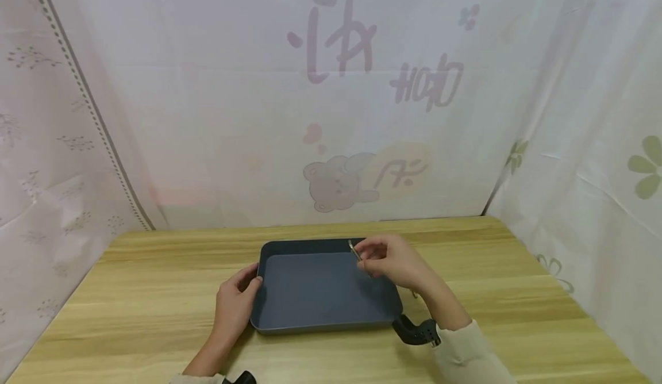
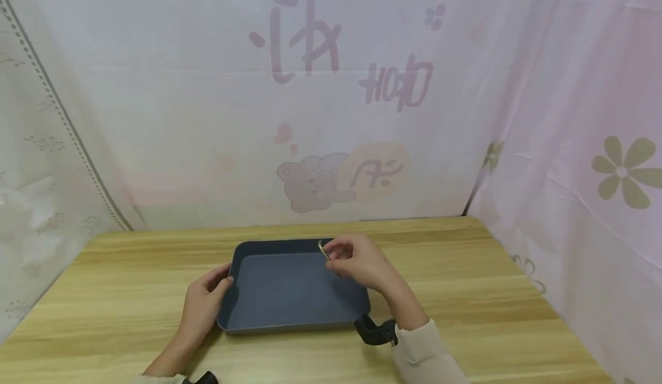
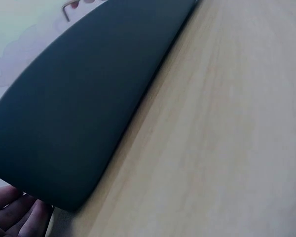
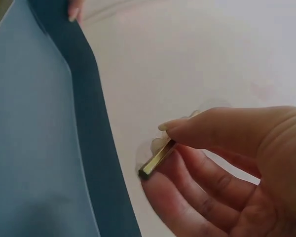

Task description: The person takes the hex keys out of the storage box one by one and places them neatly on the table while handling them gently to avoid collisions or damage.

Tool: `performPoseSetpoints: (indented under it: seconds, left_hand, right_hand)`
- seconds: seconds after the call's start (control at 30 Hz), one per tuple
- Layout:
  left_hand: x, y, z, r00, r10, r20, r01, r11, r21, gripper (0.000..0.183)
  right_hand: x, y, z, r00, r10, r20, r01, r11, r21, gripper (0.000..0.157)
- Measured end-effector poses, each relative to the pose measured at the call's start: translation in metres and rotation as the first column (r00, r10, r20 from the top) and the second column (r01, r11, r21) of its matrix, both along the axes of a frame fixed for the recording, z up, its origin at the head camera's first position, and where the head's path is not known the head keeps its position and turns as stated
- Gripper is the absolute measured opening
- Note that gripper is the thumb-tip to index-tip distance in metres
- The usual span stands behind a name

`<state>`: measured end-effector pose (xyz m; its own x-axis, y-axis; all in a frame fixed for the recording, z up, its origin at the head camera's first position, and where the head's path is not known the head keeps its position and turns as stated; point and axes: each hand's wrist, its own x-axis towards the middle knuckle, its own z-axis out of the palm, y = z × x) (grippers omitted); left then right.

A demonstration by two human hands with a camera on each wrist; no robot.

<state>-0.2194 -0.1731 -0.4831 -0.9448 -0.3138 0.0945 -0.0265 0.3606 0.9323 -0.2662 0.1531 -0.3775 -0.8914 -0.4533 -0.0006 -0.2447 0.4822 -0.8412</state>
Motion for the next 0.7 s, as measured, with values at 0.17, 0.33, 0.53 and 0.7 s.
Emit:
performPoseSetpoints:
  seconds: [0.17,0.33,0.53,0.7]
  left_hand:
    - [0.000,0.001,0.001,1.000,0.005,-0.011,-0.006,1.000,-0.016,0.037]
    - [0.001,0.000,0.002,1.000,0.018,-0.019,-0.018,1.000,-0.022,0.036]
    - [0.002,0.001,0.003,1.000,-0.007,-0.023,0.007,1.000,-0.013,0.036]
    - [0.001,0.001,0.000,1.000,0.001,-0.004,-0.001,1.000,-0.009,0.037]
  right_hand:
    - [0.005,0.017,-0.001,0.999,-0.044,-0.006,0.044,0.999,-0.007,0.029]
    - [0.004,0.027,-0.002,0.997,-0.082,-0.008,0.081,0.997,-0.018,0.031]
    - [0.004,0.042,-0.001,0.993,-0.121,-0.002,0.121,0.992,-0.020,0.036]
    - [0.004,0.054,-0.002,0.990,-0.136,-0.033,0.135,0.991,-0.006,0.038]
